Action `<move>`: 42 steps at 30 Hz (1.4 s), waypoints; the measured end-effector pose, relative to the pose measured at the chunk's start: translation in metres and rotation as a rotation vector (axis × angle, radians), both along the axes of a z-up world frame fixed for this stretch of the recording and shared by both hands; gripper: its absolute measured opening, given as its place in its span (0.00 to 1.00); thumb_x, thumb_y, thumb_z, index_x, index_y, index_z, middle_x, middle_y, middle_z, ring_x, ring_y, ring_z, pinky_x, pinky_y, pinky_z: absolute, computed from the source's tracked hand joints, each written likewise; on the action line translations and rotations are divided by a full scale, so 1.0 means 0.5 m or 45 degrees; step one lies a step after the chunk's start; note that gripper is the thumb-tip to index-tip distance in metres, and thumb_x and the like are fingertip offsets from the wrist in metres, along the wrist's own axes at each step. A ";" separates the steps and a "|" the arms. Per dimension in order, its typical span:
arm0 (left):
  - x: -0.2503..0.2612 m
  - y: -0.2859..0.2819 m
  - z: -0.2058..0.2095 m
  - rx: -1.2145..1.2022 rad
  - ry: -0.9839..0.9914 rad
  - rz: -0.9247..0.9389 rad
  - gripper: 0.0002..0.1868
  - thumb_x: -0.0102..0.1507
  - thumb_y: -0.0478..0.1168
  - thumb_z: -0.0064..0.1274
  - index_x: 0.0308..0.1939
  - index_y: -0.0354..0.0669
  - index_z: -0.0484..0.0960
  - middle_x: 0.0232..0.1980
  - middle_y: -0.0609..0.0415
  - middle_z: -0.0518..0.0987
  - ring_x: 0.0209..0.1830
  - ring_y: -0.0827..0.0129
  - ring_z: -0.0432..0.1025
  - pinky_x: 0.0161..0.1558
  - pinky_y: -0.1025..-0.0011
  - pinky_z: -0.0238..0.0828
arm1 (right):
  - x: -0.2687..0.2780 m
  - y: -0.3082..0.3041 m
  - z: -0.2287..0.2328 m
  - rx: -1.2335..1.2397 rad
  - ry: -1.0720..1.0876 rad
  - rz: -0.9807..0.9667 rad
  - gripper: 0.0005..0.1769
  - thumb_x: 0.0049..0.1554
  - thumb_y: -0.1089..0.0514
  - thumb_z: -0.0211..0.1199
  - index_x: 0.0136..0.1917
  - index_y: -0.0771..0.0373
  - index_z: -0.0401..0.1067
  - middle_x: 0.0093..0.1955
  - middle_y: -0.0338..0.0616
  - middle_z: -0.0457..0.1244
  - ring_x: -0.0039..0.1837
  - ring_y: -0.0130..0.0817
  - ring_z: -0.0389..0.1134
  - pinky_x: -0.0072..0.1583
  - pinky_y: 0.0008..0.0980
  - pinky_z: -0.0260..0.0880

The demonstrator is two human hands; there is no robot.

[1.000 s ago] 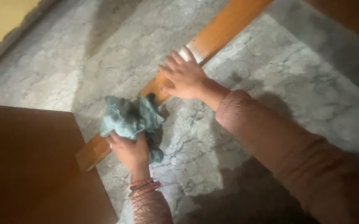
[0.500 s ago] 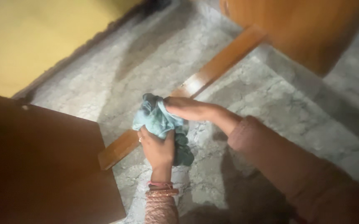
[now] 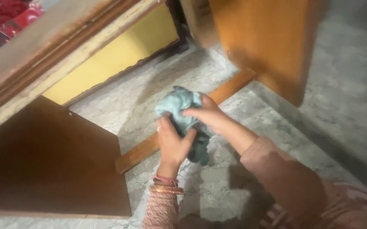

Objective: The person wipes the surface and legs of a wooden table using a green cloth. They move around the table to clean different sides, including the top, the horizontal support beam, and the vertical legs.

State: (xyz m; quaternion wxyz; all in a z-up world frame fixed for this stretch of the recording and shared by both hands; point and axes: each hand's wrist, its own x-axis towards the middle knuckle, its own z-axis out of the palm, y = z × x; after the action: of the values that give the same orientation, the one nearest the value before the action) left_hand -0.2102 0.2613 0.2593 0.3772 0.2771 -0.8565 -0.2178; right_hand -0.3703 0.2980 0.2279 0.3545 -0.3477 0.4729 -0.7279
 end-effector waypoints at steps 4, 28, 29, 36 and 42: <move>-0.006 0.020 0.033 0.745 0.166 0.028 0.28 0.58 0.46 0.58 0.56 0.31 0.71 0.47 0.31 0.80 0.46 0.40 0.76 0.52 0.54 0.72 | -0.025 0.075 0.017 -0.069 -0.261 0.031 0.24 0.49 0.65 0.67 0.60 0.68 0.73 0.51 0.45 0.70 0.53 0.35 0.73 0.54 0.35 0.75; 0.042 0.088 0.079 -0.655 -0.561 0.354 0.10 0.57 0.34 0.52 0.42 0.45 0.79 0.46 0.46 0.80 0.42 0.47 0.77 0.37 0.52 0.74 | -0.015 0.205 0.009 -0.278 1.137 -0.156 0.49 0.51 0.52 0.76 0.78 0.67 0.55 0.76 0.60 0.55 0.76 0.53 0.57 0.71 0.45 0.59; 0.047 0.089 0.078 -0.659 -0.525 0.340 0.11 0.56 0.33 0.52 0.43 0.45 0.80 0.46 0.46 0.80 0.42 0.47 0.77 0.37 0.52 0.74 | 0.015 0.208 0.019 -0.346 1.273 -0.144 0.51 0.47 0.53 0.77 0.77 0.67 0.56 0.75 0.60 0.56 0.75 0.54 0.58 0.71 0.46 0.59; 0.062 0.097 0.070 -0.624 -0.487 0.275 0.14 0.54 0.32 0.54 0.44 0.45 0.80 0.45 0.47 0.80 0.42 0.46 0.77 0.39 0.51 0.74 | 0.050 0.214 0.000 -0.117 1.312 -0.134 0.51 0.41 0.61 0.73 0.76 0.62 0.57 0.69 0.60 0.62 0.67 0.57 0.65 0.64 0.42 0.65; 0.054 0.100 0.036 -0.508 -0.428 0.183 0.22 0.53 0.34 0.56 0.52 0.45 0.78 0.47 0.44 0.80 0.43 0.46 0.77 0.40 0.51 0.74 | -0.005 0.193 -0.026 0.052 0.986 -0.346 0.24 0.50 0.66 0.64 0.62 0.60 0.74 0.56 0.51 0.72 0.59 0.45 0.74 0.59 0.36 0.72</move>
State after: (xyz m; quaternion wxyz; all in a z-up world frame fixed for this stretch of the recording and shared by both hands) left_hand -0.1833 0.3116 0.2773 0.2912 0.2898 -0.9112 0.0317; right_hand -0.3730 0.3944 0.2150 0.0577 -0.5233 0.6274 -0.5738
